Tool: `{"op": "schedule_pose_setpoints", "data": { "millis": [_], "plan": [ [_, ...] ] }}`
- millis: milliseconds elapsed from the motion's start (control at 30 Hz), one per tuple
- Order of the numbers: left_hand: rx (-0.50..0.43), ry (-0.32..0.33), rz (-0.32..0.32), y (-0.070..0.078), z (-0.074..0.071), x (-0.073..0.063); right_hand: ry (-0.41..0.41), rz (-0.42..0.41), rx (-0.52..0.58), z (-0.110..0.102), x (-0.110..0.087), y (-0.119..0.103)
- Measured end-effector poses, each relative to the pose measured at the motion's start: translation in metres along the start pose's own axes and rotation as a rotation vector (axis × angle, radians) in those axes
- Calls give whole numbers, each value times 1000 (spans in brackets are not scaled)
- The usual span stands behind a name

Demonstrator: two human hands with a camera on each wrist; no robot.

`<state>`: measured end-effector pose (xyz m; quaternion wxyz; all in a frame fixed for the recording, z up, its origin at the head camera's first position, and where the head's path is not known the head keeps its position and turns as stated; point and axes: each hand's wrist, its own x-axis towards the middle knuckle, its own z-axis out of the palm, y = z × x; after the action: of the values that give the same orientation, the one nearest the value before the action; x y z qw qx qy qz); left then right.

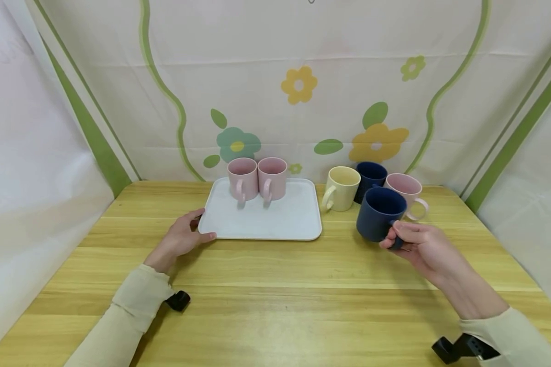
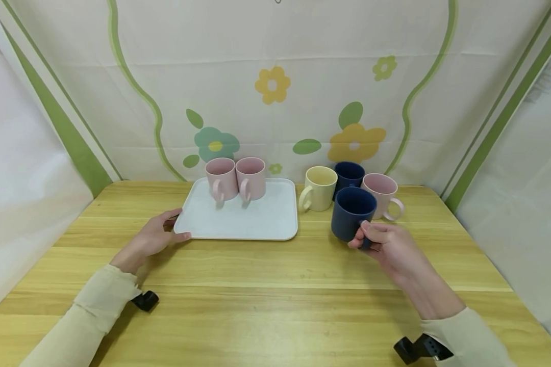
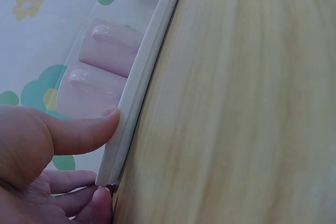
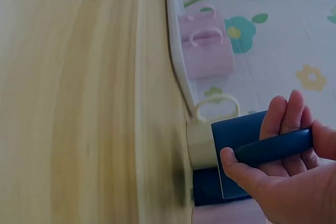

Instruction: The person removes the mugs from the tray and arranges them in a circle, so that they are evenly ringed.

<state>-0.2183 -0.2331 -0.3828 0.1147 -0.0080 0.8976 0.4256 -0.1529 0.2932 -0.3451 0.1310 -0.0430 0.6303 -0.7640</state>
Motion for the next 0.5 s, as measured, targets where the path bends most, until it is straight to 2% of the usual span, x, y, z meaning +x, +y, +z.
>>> {"op": "schedule_pose_setpoints", "data": {
  "millis": [300,500],
  "plan": [
    [-21,-1,-18,0,1,1,30,22,80,-31,-3,5],
    [-22,-3,-25,1,1,0,51,36,92,-43,-5,7]
  ]
}}
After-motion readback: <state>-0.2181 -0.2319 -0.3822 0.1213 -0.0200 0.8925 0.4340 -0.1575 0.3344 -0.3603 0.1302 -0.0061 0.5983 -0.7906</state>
